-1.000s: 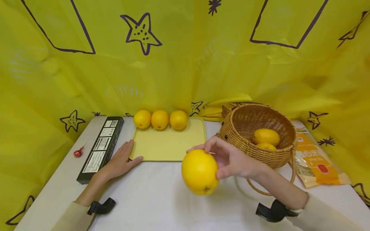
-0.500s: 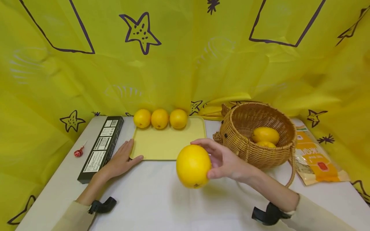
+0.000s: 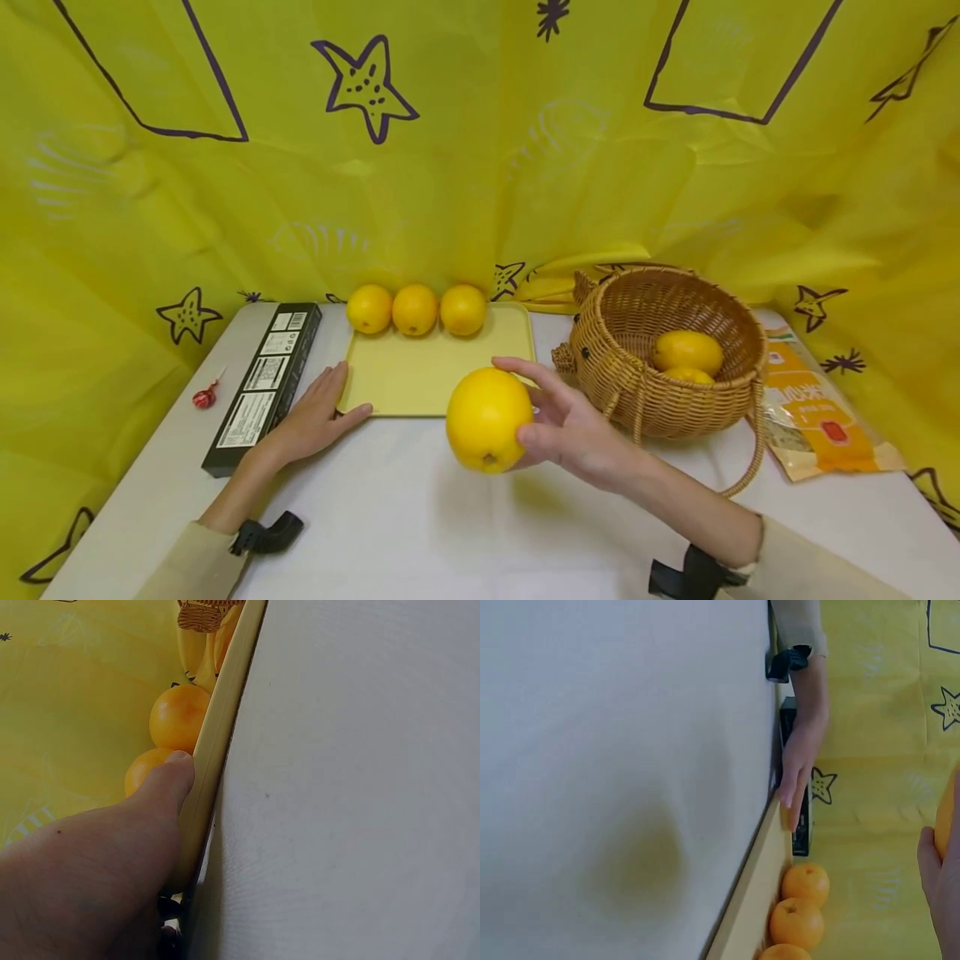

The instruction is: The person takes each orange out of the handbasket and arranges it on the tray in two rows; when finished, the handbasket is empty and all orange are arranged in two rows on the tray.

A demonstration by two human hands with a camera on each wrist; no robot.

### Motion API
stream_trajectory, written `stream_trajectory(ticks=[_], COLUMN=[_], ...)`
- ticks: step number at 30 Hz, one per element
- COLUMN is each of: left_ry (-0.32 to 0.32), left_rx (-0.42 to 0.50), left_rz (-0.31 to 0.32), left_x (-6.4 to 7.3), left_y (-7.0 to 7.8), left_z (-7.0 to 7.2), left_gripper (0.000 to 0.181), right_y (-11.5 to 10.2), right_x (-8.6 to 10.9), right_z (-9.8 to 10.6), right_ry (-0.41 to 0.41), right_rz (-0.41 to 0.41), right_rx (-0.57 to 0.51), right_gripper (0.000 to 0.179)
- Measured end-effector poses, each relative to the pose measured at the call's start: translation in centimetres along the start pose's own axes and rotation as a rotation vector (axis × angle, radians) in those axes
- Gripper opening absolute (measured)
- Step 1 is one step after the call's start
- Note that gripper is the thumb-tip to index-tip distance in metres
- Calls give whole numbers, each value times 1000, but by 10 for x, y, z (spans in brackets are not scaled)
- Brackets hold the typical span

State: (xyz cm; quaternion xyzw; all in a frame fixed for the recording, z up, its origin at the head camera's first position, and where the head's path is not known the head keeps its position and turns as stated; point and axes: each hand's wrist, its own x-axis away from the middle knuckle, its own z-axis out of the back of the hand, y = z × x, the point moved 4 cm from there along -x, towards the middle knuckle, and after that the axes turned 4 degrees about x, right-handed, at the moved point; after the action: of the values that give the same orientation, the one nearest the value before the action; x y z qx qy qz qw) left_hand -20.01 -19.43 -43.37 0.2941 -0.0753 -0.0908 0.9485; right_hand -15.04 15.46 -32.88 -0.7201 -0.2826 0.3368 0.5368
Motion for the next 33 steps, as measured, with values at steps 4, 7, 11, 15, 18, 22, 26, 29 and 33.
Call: stream_trajectory(ticks=[4,7,11,15,18,22,26,29,33], left_ry=[-7,-7,5,7,1,2,5,10,13], left_rx=[-6,-7,-5,1,2,-2,-13,-16,-17], left_rz=[10,14,14,15,19,20,17,14,8], left_x=[0,-1,-1,-1,-1,-1,-2,-1,-2], left_y=[-1,-2,-3,-3,-3,-3,-3,-2,-1], left_z=[-1,0,2,2,1,2,2,2,0], left_gripper=[97,97,97,98,98,98,98,98,97], right_y=[4,3,3,5,7,7,7,9,10], right_x=[-2,-7,-18,-24,-26,-30,-38,-46,-55], right_z=[7,10,6,-2,-5,-7,-11,-16,-22], right_ry=[34,58,103,160,187,195,168,134,98], right_rz=[0,-10,-38,-93,-130,-137,-99,-54,-7], right_rx=[-45,-47,19,165,289,371,356,286,175], right_gripper=[64,70,73,73,75,78,78,80,82])
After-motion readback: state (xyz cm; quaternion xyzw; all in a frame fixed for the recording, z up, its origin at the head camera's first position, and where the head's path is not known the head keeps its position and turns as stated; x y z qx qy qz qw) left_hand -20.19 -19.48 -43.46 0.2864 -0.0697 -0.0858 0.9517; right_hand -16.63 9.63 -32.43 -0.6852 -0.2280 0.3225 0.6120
